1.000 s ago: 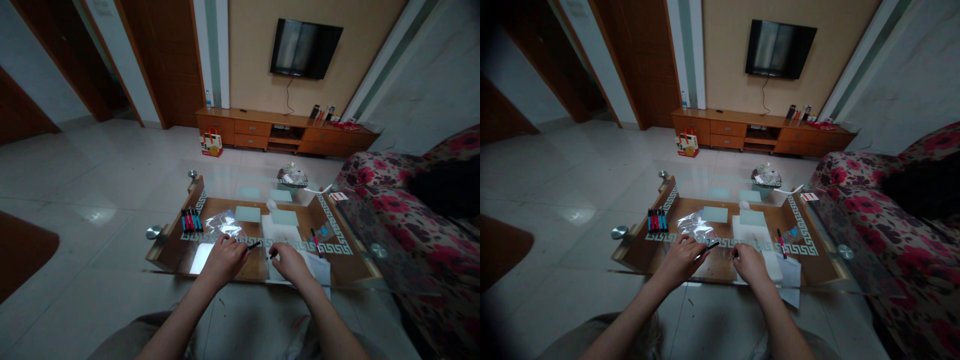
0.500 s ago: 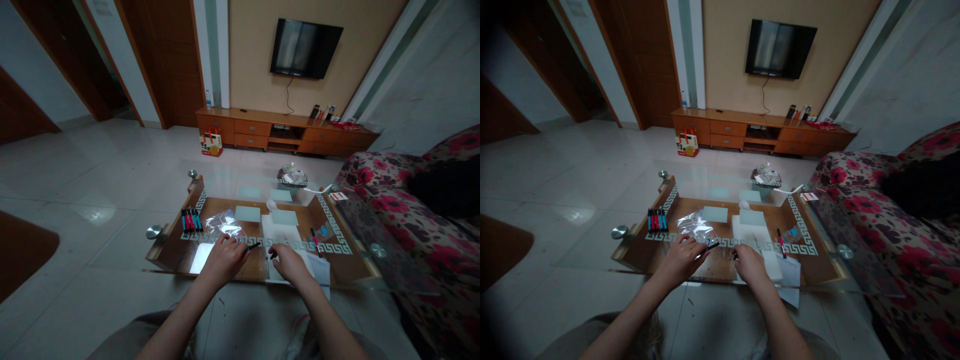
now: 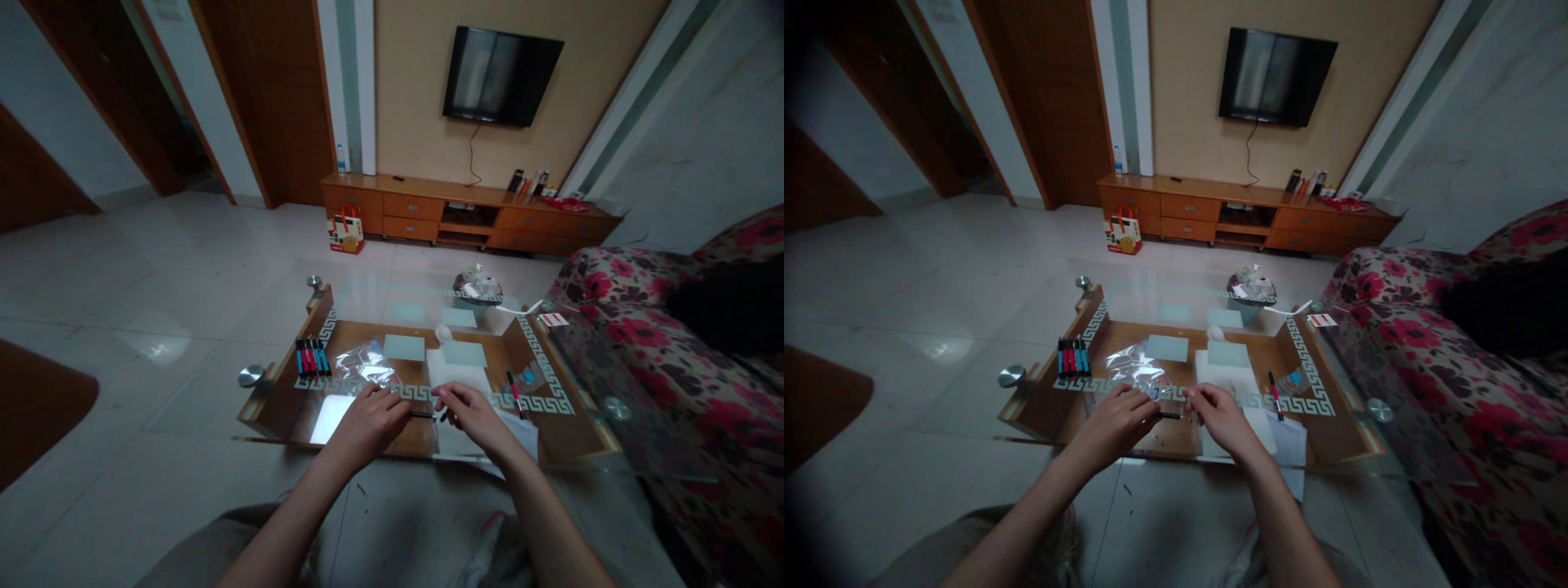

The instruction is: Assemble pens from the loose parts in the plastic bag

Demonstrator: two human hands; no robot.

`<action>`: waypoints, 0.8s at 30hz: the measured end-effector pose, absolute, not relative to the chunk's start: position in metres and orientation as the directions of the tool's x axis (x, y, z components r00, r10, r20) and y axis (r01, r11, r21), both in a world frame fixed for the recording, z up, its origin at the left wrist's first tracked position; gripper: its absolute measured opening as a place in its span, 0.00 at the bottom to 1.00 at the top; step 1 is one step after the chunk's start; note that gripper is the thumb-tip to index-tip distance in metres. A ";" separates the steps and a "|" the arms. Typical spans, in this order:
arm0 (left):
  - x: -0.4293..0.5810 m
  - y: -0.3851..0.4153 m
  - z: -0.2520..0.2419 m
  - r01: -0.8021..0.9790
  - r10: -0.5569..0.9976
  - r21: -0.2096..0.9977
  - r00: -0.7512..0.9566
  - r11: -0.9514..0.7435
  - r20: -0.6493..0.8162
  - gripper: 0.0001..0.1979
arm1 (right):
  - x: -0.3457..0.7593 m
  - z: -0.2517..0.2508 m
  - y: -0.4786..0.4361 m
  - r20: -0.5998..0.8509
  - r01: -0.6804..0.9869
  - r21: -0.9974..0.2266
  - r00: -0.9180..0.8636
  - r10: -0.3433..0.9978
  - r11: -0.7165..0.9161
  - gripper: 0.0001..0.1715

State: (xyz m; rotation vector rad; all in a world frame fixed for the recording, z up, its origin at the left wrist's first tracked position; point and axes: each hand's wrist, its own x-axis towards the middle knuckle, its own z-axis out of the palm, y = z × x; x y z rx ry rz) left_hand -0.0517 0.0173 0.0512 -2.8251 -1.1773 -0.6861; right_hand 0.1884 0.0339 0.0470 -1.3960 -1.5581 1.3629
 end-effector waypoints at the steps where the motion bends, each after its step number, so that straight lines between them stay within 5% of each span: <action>1: -0.052 0.017 0.051 0.672 0.670 0.154 0.632 -0.724 0.390 0.05 | 0.185 0.047 0.032 -0.204 0.280 -0.952 -0.274 0.940 -0.126 0.29; 11: -0.054 0.015 0.047 0.686 0.683 0.127 0.652 -0.716 0.330 0.04 | 0.173 0.033 0.022 -0.363 0.321 -0.916 -0.415 0.834 -0.239 0.37; 24: -0.050 0.017 0.051 0.656 0.666 0.166 0.658 -0.736 0.351 0.09 | 0.174 0.046 0.022 -0.146 0.335 -0.942 -0.425 0.894 0.005 0.23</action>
